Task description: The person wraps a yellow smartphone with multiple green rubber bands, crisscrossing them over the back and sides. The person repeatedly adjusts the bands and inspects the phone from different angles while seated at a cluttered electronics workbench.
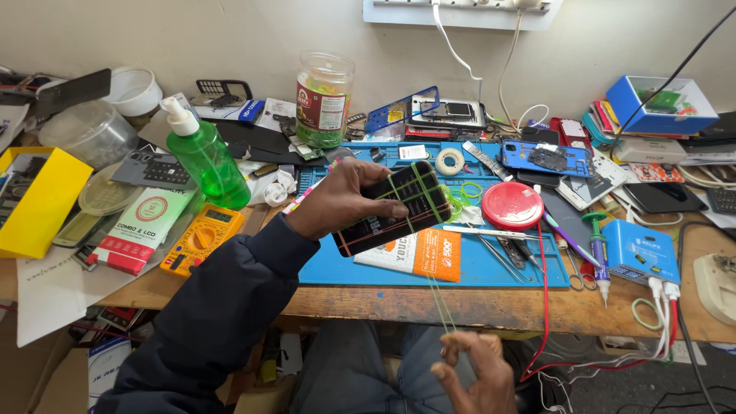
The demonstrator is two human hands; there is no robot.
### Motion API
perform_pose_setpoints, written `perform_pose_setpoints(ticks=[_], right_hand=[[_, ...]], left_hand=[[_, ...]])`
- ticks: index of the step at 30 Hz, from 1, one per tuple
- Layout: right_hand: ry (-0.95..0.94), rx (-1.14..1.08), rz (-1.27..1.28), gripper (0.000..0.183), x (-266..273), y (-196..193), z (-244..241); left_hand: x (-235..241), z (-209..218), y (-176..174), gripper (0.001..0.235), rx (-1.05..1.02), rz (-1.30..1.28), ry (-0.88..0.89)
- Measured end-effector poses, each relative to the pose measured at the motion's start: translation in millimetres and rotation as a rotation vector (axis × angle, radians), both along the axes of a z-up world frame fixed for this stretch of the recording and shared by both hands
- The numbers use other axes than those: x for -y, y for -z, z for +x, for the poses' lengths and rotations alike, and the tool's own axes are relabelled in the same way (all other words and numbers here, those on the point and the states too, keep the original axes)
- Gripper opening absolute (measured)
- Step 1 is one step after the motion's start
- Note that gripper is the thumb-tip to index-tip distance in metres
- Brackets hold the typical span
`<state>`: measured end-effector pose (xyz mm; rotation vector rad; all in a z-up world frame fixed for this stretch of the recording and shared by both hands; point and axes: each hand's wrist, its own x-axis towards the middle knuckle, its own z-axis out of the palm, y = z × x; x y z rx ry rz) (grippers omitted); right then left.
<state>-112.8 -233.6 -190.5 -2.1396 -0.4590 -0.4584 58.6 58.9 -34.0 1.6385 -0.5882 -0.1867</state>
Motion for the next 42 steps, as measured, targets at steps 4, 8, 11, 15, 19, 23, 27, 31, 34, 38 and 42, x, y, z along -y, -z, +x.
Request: perform_pose_setpoints(ticks=[4,8,11,15,19,23,27,31,34,38,42], right_hand=[[-0.172,-0.222,0.589,0.04,9,13,3],[-0.728,-0.411,1.782,0.053,8,-10,12],[-0.924,-0.39,2.097,0.071,-5,-39,6],[-1.132,-0.539,1.913,0.106,-9,-91,8],[-0.699,-0.576,1.173,0.091,-4,-142,21],[-0.331,-0.436,0.354,0.041,-21,-150,33],[0.004,0.001,-0.027,0.014,-44,-125,32],[0.164,0.065,0.309,0.014,-45,-92,49],[0.173,0.302,0.357,0.015,-45,-72,70],[0.126,0.358,0.441,0.017,-44,-60,84],[0.183,0.429,0.298,0.017,-37,-60,86]], left_hand=[[1,-11,5,0.03,0.025,-0.103,-0.027],[26,-29,11,0.029,0.098,-0.346,-0.031],[36,-44,6,0.029,0.286,-0.297,-0.03],[28,-47,-24,0.027,1.001,0.334,0.024],[44,-53,-34,0.021,1.12,0.863,0.16],[66,-56,-22,0.014,1.008,0.94,0.19],[54,-38,-12,0.044,0.579,0.628,-0.15],[44,-22,16,0.037,0.081,0.073,0.073],[53,-20,36,0.044,-0.173,-0.12,0.103],[60,-31,52,0.054,-0.312,-0.204,0.049],[66,-38,55,0.058,-0.274,-0.293,0.042]])
